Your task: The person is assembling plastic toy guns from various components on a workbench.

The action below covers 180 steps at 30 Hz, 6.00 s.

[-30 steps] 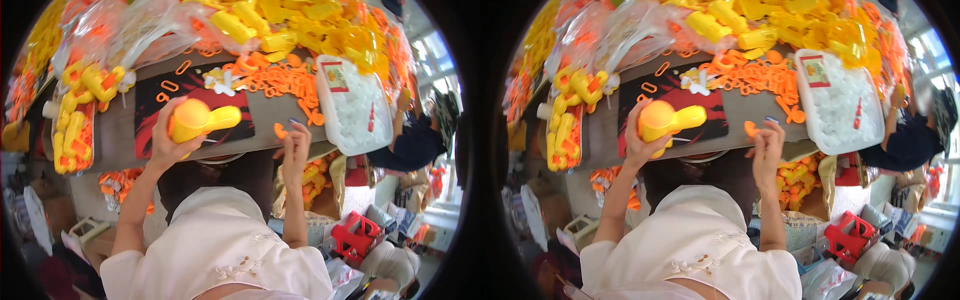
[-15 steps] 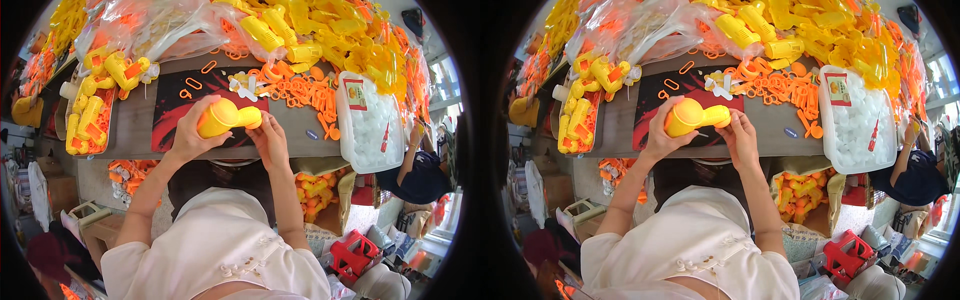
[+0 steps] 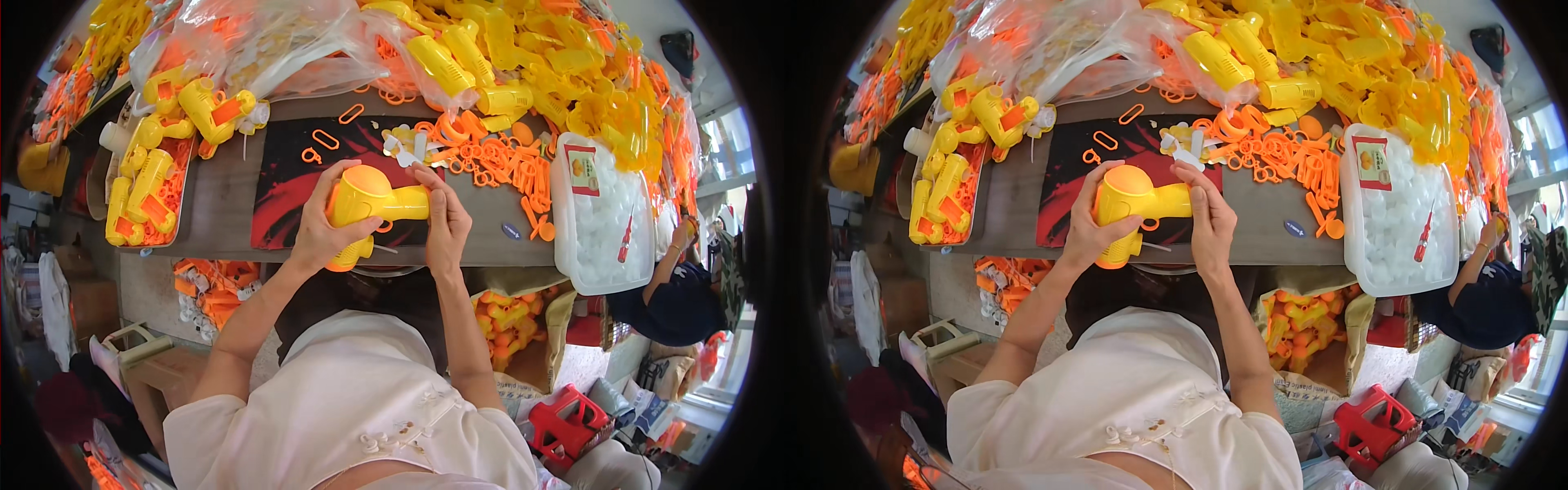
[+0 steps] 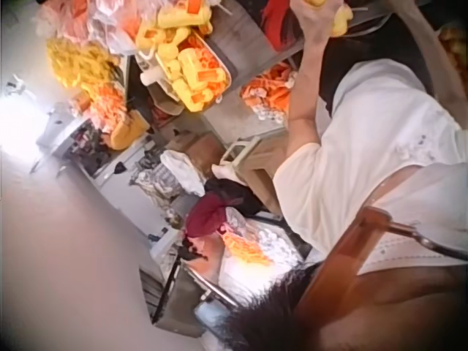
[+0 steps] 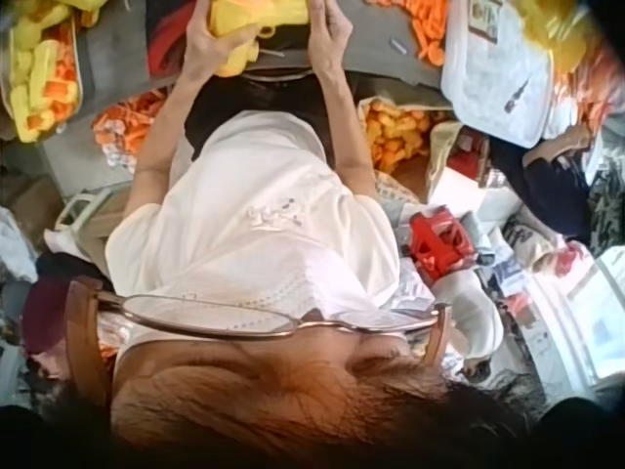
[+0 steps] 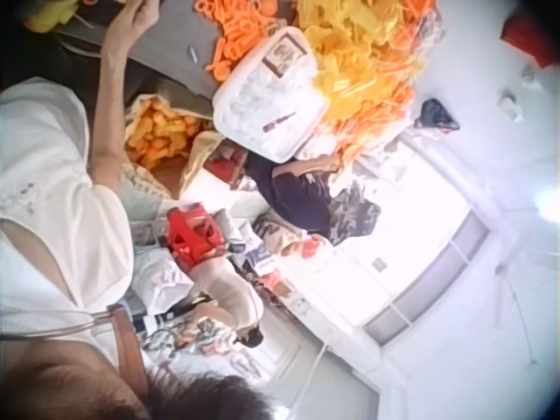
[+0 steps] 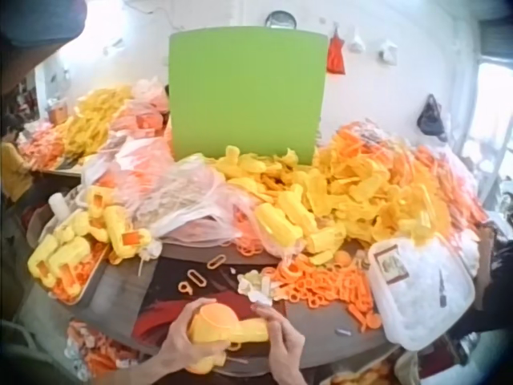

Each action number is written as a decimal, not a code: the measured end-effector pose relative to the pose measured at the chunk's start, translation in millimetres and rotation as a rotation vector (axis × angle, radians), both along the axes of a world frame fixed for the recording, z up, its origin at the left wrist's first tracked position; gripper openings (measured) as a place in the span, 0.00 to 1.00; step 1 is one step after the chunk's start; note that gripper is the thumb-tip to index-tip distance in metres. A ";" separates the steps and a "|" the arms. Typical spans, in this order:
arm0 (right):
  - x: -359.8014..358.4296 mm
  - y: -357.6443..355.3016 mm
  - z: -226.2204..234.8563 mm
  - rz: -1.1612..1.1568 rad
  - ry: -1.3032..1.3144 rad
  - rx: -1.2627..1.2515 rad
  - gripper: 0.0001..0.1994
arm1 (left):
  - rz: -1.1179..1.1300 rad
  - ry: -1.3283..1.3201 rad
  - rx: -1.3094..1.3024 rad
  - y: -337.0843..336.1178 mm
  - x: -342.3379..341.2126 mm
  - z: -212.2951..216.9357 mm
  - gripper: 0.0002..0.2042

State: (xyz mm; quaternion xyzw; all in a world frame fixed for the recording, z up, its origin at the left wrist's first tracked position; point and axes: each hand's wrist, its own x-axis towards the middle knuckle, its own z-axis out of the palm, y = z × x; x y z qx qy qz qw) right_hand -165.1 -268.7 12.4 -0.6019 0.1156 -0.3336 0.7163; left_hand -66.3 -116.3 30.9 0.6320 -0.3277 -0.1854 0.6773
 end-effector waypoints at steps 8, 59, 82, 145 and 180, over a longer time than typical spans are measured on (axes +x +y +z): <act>3.8 -14.2 24.2 0.298 -0.066 0.348 0.18 | -0.132 0.065 0.004 4.5 -0.8 8.2 0.35; 5.4 12.0 7.7 0.039 0.135 -0.883 0.09 | -0.193 0.735 -0.038 35.3 2.2 15.5 0.46; 85.8 -46.7 16.3 0.387 0.404 -0.111 0.06 | 0.272 0.612 -0.184 64.7 24.9 6.5 0.27; 144.5 6.9 4.4 -0.044 0.522 -1.318 0.09 | 0.157 -0.434 0.340 53.1 18.9 -21.2 0.29; 35.6 -14.8 20.6 -0.121 0.318 -0.935 0.03 | -0.003 -0.012 0.278 14.1 27.7 -20.4 0.18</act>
